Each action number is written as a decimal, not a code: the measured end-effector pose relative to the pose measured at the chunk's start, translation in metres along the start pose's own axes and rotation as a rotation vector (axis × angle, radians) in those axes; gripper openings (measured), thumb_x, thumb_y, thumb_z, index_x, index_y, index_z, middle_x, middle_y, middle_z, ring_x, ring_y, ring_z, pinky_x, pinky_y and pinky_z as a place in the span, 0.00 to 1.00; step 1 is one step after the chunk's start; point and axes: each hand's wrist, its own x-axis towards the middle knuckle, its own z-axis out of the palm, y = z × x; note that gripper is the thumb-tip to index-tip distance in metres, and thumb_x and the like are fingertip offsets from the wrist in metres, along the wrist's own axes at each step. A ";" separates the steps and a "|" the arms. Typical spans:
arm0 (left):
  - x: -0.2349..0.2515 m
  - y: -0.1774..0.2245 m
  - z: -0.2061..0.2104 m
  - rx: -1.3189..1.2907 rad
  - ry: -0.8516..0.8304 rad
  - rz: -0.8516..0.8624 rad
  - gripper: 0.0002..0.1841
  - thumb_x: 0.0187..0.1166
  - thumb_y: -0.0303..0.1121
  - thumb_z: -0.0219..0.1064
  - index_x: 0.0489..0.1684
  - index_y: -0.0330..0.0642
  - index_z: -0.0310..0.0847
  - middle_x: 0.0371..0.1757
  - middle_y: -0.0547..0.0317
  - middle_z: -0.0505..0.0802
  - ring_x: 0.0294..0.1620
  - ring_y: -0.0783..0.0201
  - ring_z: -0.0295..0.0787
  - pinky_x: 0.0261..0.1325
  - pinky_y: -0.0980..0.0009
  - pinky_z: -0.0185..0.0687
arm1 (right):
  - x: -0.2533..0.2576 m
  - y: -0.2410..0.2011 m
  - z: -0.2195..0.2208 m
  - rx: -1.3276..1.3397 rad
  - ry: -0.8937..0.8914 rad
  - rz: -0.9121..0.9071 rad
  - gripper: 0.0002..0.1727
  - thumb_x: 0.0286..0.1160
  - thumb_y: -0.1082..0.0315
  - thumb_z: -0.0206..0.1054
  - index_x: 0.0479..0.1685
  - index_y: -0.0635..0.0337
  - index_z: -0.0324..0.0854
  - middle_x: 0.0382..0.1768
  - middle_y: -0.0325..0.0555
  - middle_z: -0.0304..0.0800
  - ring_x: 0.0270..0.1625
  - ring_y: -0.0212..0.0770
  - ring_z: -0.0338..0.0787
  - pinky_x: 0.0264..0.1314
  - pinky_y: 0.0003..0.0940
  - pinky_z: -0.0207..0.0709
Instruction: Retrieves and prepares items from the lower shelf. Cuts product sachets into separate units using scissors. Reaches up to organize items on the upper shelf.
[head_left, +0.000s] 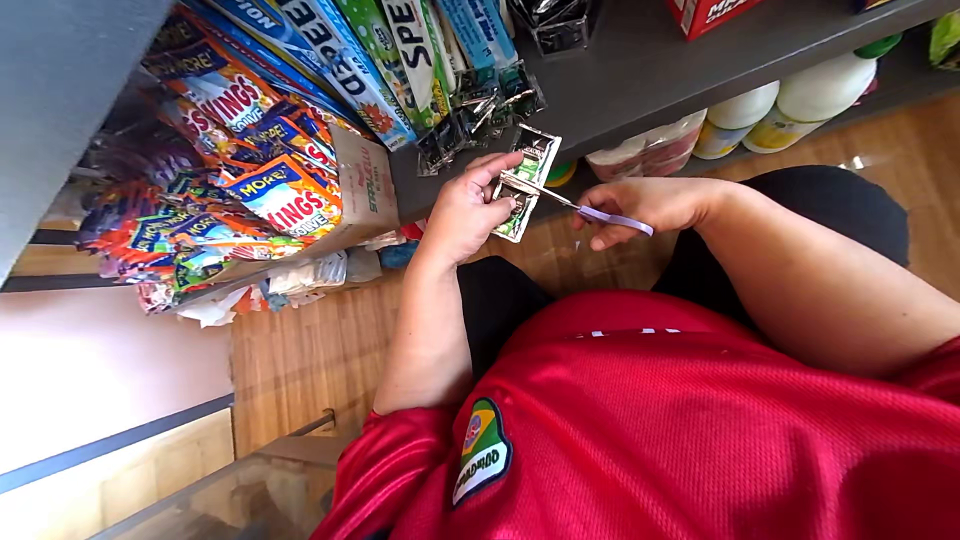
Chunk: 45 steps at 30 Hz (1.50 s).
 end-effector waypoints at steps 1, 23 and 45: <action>0.000 0.000 0.000 0.001 -0.005 -0.001 0.29 0.66 0.10 0.64 0.71 0.36 0.81 0.79 0.52 0.79 0.55 0.70 0.89 0.52 0.74 0.88 | 0.000 0.000 0.000 -0.001 0.001 -0.001 0.17 0.71 0.74 0.75 0.57 0.64 0.80 0.29 0.39 0.82 0.25 0.25 0.76 0.28 0.18 0.69; 0.000 0.003 -0.001 0.000 -0.022 -0.006 0.30 0.66 0.11 0.64 0.73 0.37 0.80 0.79 0.51 0.78 0.54 0.70 0.89 0.51 0.75 0.88 | 0.000 0.000 0.002 0.022 0.008 -0.020 0.14 0.70 0.75 0.75 0.53 0.64 0.81 0.24 0.38 0.82 0.21 0.25 0.76 0.25 0.18 0.70; 0.001 -0.015 -0.003 -0.406 -0.197 -0.097 0.36 0.63 0.12 0.64 0.79 0.36 0.66 0.59 0.56 0.91 0.50 0.67 0.92 0.54 0.68 0.91 | 0.000 0.003 0.008 0.064 -0.035 -0.062 0.13 0.68 0.77 0.75 0.50 0.64 0.81 0.22 0.35 0.82 0.19 0.23 0.77 0.22 0.16 0.70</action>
